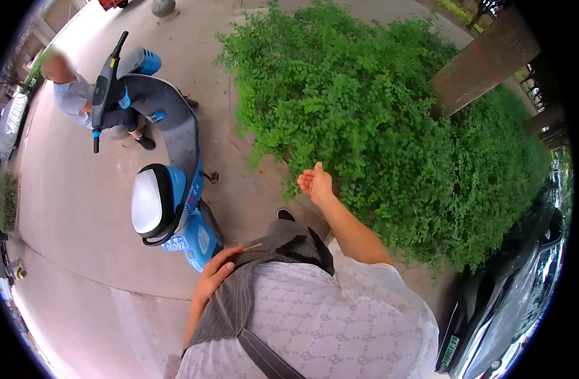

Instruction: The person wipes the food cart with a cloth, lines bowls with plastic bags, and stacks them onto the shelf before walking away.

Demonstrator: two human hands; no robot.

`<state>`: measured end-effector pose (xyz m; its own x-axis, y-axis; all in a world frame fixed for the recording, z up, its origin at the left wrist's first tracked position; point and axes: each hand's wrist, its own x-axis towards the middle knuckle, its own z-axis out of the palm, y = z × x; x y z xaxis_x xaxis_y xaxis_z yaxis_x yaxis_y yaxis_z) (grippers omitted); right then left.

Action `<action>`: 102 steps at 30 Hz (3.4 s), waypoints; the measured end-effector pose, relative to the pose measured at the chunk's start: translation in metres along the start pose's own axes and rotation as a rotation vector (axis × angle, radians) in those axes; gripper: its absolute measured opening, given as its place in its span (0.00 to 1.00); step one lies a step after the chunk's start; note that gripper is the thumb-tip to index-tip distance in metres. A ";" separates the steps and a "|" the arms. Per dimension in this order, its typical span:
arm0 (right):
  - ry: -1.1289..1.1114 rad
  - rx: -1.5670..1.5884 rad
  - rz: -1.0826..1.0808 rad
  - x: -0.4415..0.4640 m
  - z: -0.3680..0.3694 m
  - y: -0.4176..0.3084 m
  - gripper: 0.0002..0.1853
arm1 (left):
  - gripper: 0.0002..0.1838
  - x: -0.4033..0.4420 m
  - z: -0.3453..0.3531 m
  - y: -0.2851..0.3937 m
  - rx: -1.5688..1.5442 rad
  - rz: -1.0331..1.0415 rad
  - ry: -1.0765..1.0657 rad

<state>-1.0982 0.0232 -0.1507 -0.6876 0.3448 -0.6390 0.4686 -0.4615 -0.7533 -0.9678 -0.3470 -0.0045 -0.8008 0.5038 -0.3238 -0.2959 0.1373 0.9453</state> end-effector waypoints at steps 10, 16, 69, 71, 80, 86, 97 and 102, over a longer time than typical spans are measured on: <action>-0.079 0.374 0.398 0.073 0.024 -0.016 0.27 | 0.27 0.026 0.024 0.008 -0.088 -0.069 0.120; -0.056 0.543 0.455 0.096 0.015 -0.009 0.06 | 0.27 0.044 0.036 -0.001 0.022 -0.055 0.092; -0.434 -0.621 -0.090 -0.031 0.040 0.056 0.11 | 0.25 0.052 0.011 -0.018 0.059 -0.085 -0.083; -0.435 -0.623 -0.017 -0.042 0.033 0.060 0.10 | 0.25 0.051 0.012 -0.006 0.149 -0.069 -0.080; -0.523 -0.528 0.081 -0.020 0.028 0.063 0.15 | 0.29 0.056 0.021 -0.001 0.045 -0.071 -0.050; -0.505 -0.530 0.055 -0.021 0.030 0.050 0.16 | 0.29 0.060 0.026 0.002 0.025 -0.076 -0.037; -0.615 -0.551 0.077 -0.029 0.034 0.029 0.12 | 0.29 0.068 0.028 0.005 -0.001 -0.087 -0.034; -0.597 -0.650 0.083 -0.030 0.038 0.025 0.11 | 0.29 0.070 0.028 0.005 0.002 -0.089 -0.036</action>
<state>-1.0873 -0.0295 -0.1446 -0.7267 -0.2369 -0.6448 0.6277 0.1525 -0.7634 -1.0110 -0.2871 -0.0216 -0.7521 0.5200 -0.4048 -0.3636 0.1849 0.9130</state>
